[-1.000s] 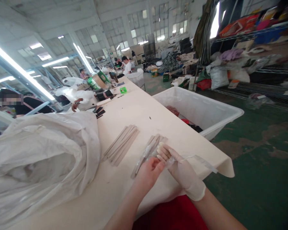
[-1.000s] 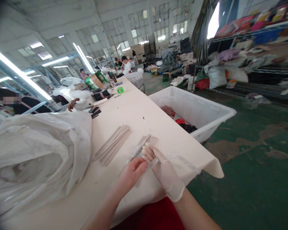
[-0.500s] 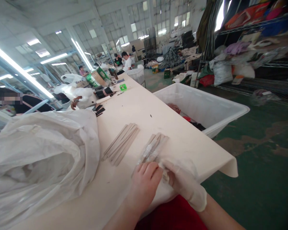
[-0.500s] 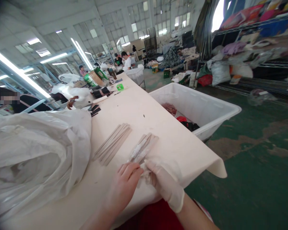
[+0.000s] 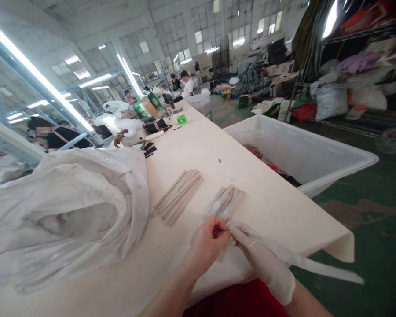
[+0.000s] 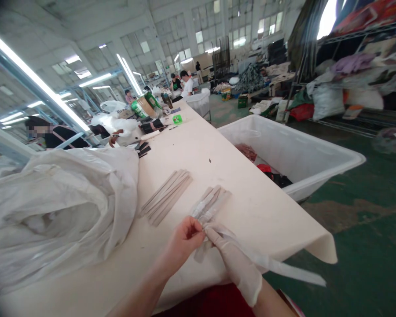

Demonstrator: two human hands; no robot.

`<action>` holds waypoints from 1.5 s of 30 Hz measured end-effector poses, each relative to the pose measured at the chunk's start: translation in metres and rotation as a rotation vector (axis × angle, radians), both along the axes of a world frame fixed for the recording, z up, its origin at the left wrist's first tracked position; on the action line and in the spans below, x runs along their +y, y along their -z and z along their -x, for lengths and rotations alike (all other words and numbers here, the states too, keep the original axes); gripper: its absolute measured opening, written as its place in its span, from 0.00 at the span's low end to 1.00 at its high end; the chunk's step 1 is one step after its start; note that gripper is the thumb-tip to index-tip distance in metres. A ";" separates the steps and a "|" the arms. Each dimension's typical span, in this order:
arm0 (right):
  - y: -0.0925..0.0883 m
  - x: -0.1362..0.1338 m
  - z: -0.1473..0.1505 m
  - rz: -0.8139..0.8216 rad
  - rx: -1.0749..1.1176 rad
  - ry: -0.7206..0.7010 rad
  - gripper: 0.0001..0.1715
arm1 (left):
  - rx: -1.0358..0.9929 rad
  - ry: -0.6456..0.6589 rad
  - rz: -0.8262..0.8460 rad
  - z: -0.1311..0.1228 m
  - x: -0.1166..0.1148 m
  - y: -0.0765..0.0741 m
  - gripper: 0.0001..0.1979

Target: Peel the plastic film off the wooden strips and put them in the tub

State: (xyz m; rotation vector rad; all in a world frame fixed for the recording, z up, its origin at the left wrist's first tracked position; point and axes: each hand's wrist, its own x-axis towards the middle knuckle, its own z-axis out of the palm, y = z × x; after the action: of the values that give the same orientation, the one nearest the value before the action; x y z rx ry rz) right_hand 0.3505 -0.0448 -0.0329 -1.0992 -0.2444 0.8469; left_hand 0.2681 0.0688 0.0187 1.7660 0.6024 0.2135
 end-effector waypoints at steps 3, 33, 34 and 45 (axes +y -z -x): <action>0.001 -0.001 -0.004 -0.101 0.209 -0.020 0.20 | 0.208 0.057 -0.531 -0.004 0.039 0.004 0.07; -0.017 -0.007 -0.027 -0.421 0.326 0.007 0.08 | 0.194 -0.086 -0.011 0.099 -0.019 -0.011 0.16; -0.018 -0.008 -0.027 -0.409 0.253 0.004 0.06 | 0.199 -0.080 0.010 0.100 -0.018 -0.011 0.17; -0.004 -0.013 -0.024 -0.189 0.125 -0.048 0.16 | 0.227 -0.034 0.279 0.116 -0.012 -0.017 0.26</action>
State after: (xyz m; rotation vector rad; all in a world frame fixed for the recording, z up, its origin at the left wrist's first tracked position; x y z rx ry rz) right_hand 0.3746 -0.0574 -0.0294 -0.8641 -0.2418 0.9132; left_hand 0.1516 0.0569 0.0360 1.5196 0.7868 -0.0484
